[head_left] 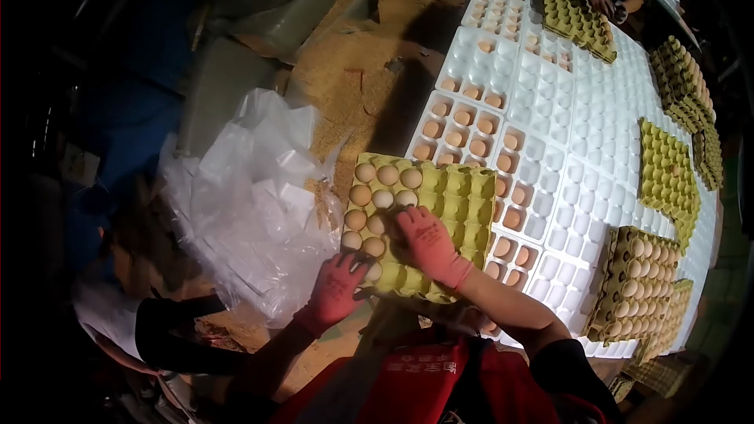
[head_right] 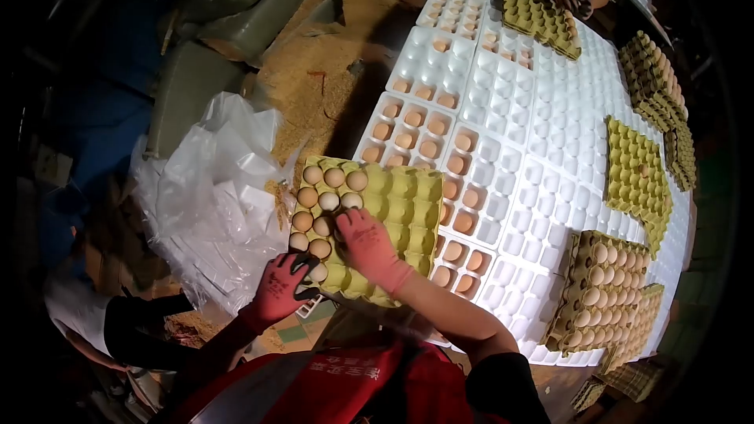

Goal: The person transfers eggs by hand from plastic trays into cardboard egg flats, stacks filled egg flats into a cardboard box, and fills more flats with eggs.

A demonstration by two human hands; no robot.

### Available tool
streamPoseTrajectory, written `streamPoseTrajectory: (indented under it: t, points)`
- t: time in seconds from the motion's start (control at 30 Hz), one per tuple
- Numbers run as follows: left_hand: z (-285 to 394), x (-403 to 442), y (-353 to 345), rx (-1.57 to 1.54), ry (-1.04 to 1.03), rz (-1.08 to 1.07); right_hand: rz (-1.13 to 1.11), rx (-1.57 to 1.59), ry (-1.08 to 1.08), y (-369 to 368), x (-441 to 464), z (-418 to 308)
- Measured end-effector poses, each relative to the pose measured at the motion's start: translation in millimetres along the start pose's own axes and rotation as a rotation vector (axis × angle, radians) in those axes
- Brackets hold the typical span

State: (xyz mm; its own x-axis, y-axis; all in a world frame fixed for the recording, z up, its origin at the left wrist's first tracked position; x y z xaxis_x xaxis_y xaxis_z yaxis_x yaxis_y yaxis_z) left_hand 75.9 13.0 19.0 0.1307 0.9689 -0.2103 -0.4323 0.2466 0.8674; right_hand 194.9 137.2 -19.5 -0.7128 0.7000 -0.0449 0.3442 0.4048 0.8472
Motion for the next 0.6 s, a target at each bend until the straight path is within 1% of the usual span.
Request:
streamPoseTrajectory:
  t: [0.03,0.07,0.1,0.13,0.17,0.2,0.23,0.3,0.37,0.4,0.47,0.5,0.53,0.57,0.6]
  points:
    - [-2.9,-6.2,-22.9,0.177,-0.046,-0.034,0.034,0.363,-0.129,23.8,-1.3,1.9]
    - [-25.7,-8.6,-51.2,-0.262,-0.013,0.027,0.069,0.722,-0.252,38.1,-4.2,9.4]
    - [-55.6,-6.8,-85.0,-0.701,0.014,0.084,0.164,1.220,-0.233,19.0,1.9,36.5]
    - [-55.7,-7.4,-83.0,-0.735,0.003,0.096,0.106,1.205,-0.275,28.0,5.5,42.0]
    - [-56.0,-8.1,-81.2,-0.768,-0.010,0.109,0.153,0.816,-0.221,35.3,11.4,38.5]
    - [-31.5,-4.9,-40.1,-0.390,-0.061,0.091,0.194,0.427,-0.163,36.2,16.6,31.0]
    - [-16.7,-2.1,-16.3,-0.005,-0.112,0.078,0.180,0.186,-0.113,28.2,21.2,22.3]
    - [-47.7,-13.6,-4.4,-0.839,0.201,0.257,0.142,-0.292,-0.014,10.8,26.4,5.8]
    - [-101.3,-24.6,-14.8,-1.492,0.259,0.369,0.159,-0.205,0.035,19.1,32.6,1.6]
    - [-124.5,-24.2,-19.0,-1.159,0.315,0.430,0.166,-0.163,0.056,22.7,32.6,0.0]
    - [-152.2,-10.2,-38.7,-1.009,0.289,0.333,0.142,-0.127,0.106,14.2,28.1,5.5]
    - [-155.1,0.0,-50.7,-1.256,0.474,0.261,0.133,-0.119,0.130,12.3,28.0,12.8]
    - [-146.3,9.9,-59.2,-1.496,0.665,0.174,0.220,0.219,0.022,20.3,29.4,31.7]
    - [-134.8,14.8,-54.6,-1.390,0.718,0.084,0.304,0.566,-0.081,22.2,29.1,49.8]
    - [-132.4,23.0,-49.6,-1.285,0.654,0.023,0.380,0.916,-0.186,20.5,25.2,65.1]
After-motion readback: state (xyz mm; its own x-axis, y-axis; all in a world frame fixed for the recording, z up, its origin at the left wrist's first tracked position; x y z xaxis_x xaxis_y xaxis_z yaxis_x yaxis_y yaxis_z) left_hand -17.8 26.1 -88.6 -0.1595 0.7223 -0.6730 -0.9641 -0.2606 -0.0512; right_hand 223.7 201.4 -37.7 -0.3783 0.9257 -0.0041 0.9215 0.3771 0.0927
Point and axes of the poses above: each hand's wrist, its own x-axis towards the middle knuckle, its own y-axis out of the back of the hand, z = x × y, the point moved 7 cm from there along x, towards the middle knuckle, and after that the axes turned 5 degrees about -x, right-handed, at the moved point
